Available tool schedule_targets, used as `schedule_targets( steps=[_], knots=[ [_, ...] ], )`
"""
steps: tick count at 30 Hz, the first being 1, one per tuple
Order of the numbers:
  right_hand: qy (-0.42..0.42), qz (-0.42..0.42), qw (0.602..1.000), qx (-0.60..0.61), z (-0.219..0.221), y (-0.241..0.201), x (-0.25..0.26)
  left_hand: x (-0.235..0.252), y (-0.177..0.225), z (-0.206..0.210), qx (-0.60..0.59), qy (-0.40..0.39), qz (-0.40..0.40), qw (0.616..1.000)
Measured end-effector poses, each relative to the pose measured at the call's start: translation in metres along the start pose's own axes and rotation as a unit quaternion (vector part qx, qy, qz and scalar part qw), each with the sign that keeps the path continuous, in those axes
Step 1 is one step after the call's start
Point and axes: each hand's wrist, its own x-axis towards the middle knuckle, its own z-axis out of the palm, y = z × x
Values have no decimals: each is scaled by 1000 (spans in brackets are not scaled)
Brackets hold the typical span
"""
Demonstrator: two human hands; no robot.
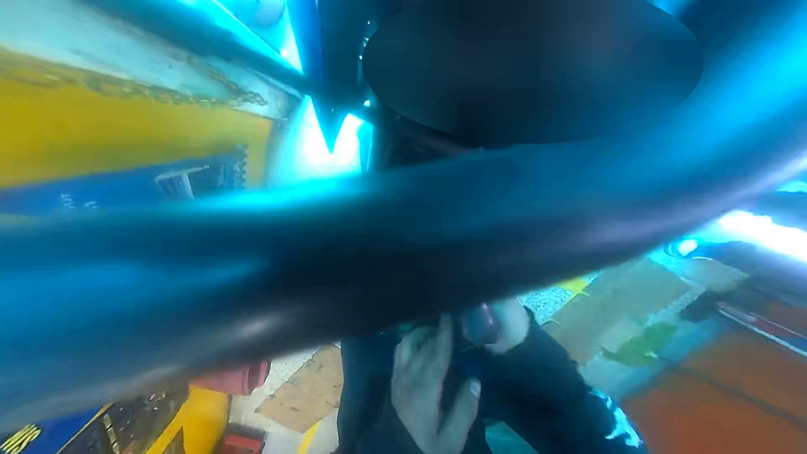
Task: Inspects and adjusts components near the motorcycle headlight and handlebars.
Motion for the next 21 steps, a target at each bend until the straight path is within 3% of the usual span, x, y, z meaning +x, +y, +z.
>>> schedule_targets(
  steps=[3,6,8,10,13,16,21],
  knots=[
    [72,98,969,215,-20,6,-20,6,14,13,4,-30,-14,999],
    [166,217,912,307,-37,-7,-25,8,21,32,61,-17,-1,998],
    [127,232,928,263,-44,-17,-28,4,21,45,128,-1,33,991],
    [89,220,961,141,-39,-27,-26,0,16,47,144,16,53,988],
    [76,194,978,16,-31,-27,-21,2,-5,14,169,12,68,983],
    [75,204,973,71,-36,-22,-19,10,-46,-34,268,23,73,960],
    [114,241,959,99,-45,-13,-27,32,-81,-64,314,-120,102,936]
  ],
)
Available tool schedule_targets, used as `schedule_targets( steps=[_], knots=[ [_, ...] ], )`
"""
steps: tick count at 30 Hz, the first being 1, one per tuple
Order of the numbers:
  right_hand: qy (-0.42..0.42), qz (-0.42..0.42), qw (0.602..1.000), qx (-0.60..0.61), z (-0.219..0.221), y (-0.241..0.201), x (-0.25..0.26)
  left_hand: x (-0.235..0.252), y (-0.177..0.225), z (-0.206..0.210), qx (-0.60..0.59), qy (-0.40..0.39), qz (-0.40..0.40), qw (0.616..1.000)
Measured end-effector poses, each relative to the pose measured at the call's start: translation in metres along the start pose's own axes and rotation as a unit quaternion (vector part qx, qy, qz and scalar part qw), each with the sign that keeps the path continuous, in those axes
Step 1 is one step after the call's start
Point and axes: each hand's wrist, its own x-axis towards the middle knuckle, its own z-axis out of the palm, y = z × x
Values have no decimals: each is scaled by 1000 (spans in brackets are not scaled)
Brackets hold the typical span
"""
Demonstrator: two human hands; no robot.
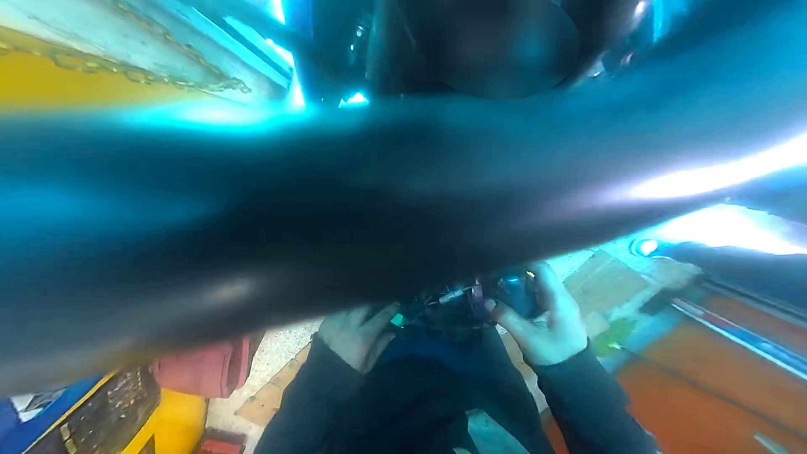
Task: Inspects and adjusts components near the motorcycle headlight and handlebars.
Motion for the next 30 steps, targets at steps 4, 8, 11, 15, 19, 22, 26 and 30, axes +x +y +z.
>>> schedule_targets(
  steps=[4,8,11,15,19,22,26,30],
  knots=[
    [34,6,999,-18,-7,15,-1,17,1,2,-4,-23,36,999],
    [51,-10,997,-65,-7,21,0,23,-3,-1,-26,-19,78,996],
    [77,-84,977,-180,0,15,-3,24,3,-8,-46,-25,79,996],
    [180,-195,907,-328,27,-9,-11,29,16,-16,-58,-22,69,996],
    [193,-264,877,-351,48,-18,-16,14,12,11,-16,22,37,999],
    [153,-263,875,-375,39,-13,-11,8,14,23,8,43,21,999],
    [80,-236,887,-388,26,-14,-7,15,24,31,11,94,37,995],
    [25,-290,865,-409,40,-17,-13,22,40,31,34,121,45,991]
  ],
)
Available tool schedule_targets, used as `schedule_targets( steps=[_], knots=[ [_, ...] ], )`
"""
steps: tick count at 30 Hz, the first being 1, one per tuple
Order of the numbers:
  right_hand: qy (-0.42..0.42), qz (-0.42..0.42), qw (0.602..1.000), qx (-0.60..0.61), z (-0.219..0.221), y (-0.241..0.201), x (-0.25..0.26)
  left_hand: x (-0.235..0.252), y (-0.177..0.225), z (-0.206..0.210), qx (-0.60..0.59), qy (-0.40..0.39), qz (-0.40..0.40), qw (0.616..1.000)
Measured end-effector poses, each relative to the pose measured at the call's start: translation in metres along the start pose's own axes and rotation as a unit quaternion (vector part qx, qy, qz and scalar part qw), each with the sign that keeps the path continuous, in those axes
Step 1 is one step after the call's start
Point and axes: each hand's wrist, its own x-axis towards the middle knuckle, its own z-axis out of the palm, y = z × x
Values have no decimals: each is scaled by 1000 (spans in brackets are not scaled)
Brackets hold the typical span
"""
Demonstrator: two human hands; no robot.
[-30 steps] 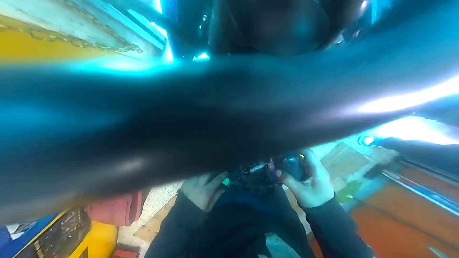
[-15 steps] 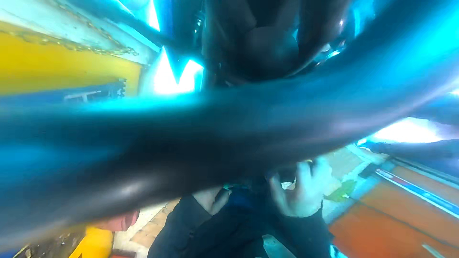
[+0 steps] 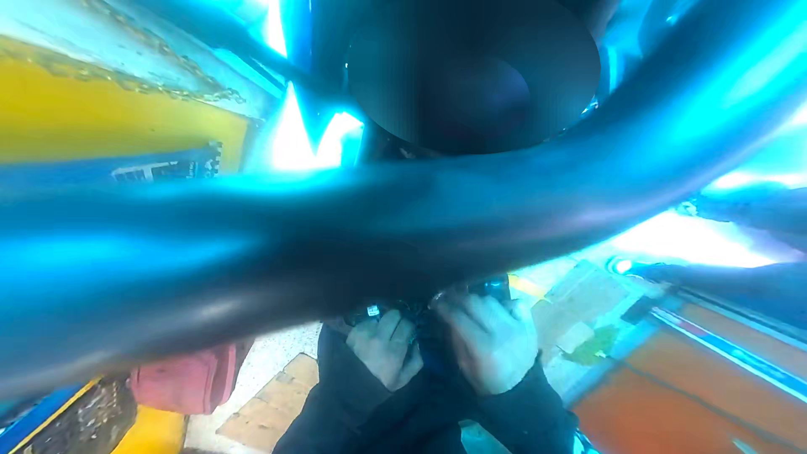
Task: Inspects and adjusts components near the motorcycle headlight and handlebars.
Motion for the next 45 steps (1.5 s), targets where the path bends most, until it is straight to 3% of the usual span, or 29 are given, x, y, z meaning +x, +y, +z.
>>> schedule_targets(
  steps=[4,9,12,17,19,21,23,25,27,29,31,32,35,36,38,42,45],
  knots=[
    [-41,-49,997,-53,9,-23,-9,0,-4,-7,-5,-4,11,1000],
    [-83,-10,987,-137,28,-30,-26,3,-31,-39,-72,-126,18,989],
    [-73,-8,987,-144,40,-26,-33,7,-38,-47,-103,-147,46,983],
    [-17,-59,997,-56,43,-21,-26,14,-11,-43,-104,-98,68,987],
    [0,-31,999,-5,40,-17,-21,30,10,-56,-106,-152,49,982],
    [-1,4,999,51,28,-16,-14,42,20,-59,-84,-153,67,982],
    [4,25,993,113,20,-11,-10,44,20,-52,-47,-79,90,992],
    [5,7,989,148,27,4,-16,44,18,-47,-51,15,52,997],
    [-8,-4,989,145,35,13,-25,38,14,-49,-117,54,-77,989],
    [-47,-5,989,140,34,13,-26,44,13,-68,-240,70,-264,932],
    [-75,-9,988,136,32,13,-25,63,19,-87,-265,35,-410,872],
    [-84,-12,988,128,31,13,-24,66,18,-91,-252,-14,-425,869],
    [-46,-11,989,143,33,8,-18,65,6,-77,-195,-122,-318,920],
    [-33,-5,987,160,34,7,-19,56,-2,-61,-171,-100,-259,945],
    [-13,19,975,223,36,12,-22,40,-15,-28,-115,-66,-213,968],
    [1,163,890,425,27,11,-26,28,-11,-1,-33,-43,-247,968],
    [-1,167,931,324,19,-1,-13,-14,-31,36,-21,-39,-297,954]
  ],
)
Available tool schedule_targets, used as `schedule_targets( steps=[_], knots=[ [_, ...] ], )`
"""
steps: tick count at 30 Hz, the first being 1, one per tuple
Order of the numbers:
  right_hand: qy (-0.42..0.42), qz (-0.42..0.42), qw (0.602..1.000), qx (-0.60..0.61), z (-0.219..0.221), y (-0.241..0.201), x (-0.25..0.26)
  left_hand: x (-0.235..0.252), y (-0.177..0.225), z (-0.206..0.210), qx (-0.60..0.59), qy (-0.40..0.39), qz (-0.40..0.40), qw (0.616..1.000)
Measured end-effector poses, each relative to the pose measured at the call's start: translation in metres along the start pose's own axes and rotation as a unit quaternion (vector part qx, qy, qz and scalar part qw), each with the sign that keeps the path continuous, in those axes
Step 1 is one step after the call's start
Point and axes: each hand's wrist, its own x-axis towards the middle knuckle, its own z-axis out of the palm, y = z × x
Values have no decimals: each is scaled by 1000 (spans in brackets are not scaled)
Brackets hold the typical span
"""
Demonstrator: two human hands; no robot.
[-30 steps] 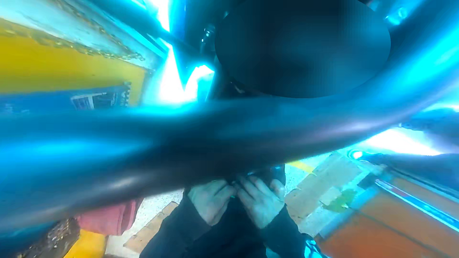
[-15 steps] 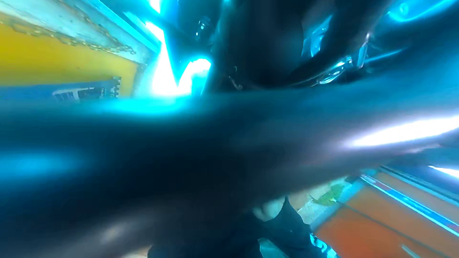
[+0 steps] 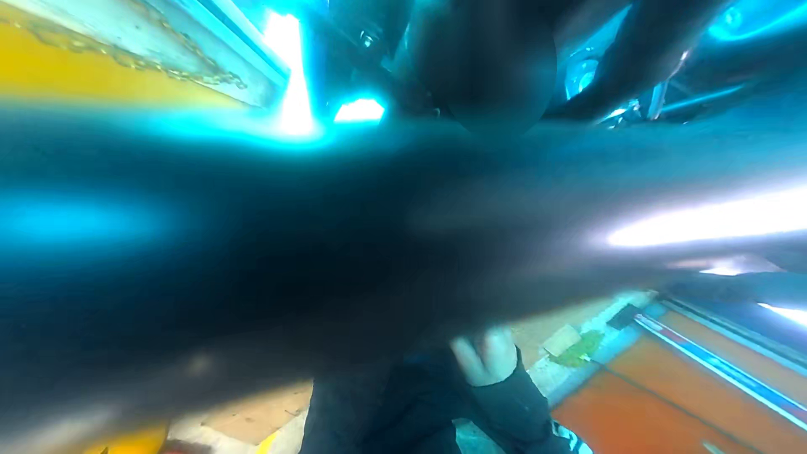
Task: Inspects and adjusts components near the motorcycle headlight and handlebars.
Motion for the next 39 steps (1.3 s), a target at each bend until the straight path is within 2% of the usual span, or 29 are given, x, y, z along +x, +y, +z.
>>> schedule_targets(
  steps=[1,3,4,6,8,11,15,17,20,23,27,34,39],
  knots=[
    [8,-1,997,-74,4,-8,4,-3,-5,5,-31,2,-20,999],
    [11,6,975,-224,14,-12,11,7,27,-22,-151,-36,-120,981],
    [0,17,961,-275,18,-12,14,11,42,-33,-217,-19,-149,964],
    [-10,19,942,-335,25,-12,18,13,50,-39,-298,23,-131,945],
    [16,-6,930,-367,32,-8,18,12,41,-36,-290,4,-109,951],
    [-49,17,922,-384,30,-15,19,19,41,-36,-271,-58,-174,945],
    [-96,30,921,-377,28,-18,20,37,46,-38,-237,-91,-236,938],
    [-107,40,931,-347,25,-15,20,41,45,-44,-227,-132,-234,936],
    [-110,42,941,-316,20,-9,20,45,44,-44,-218,-132,-247,935],
    [-140,60,933,-325,22,-12,19,45,43,-43,-186,-149,-255,937],
    [-120,39,922,-366,29,-15,17,38,42,-48,-113,-178,-209,955],
    [-127,47,916,-379,33,-17,16,48,42,-45,-114,-203,-232,944],
    [-131,52,909,-393,31,-22,24,45,49,-45,-141,-180,-255,940]
  ],
)
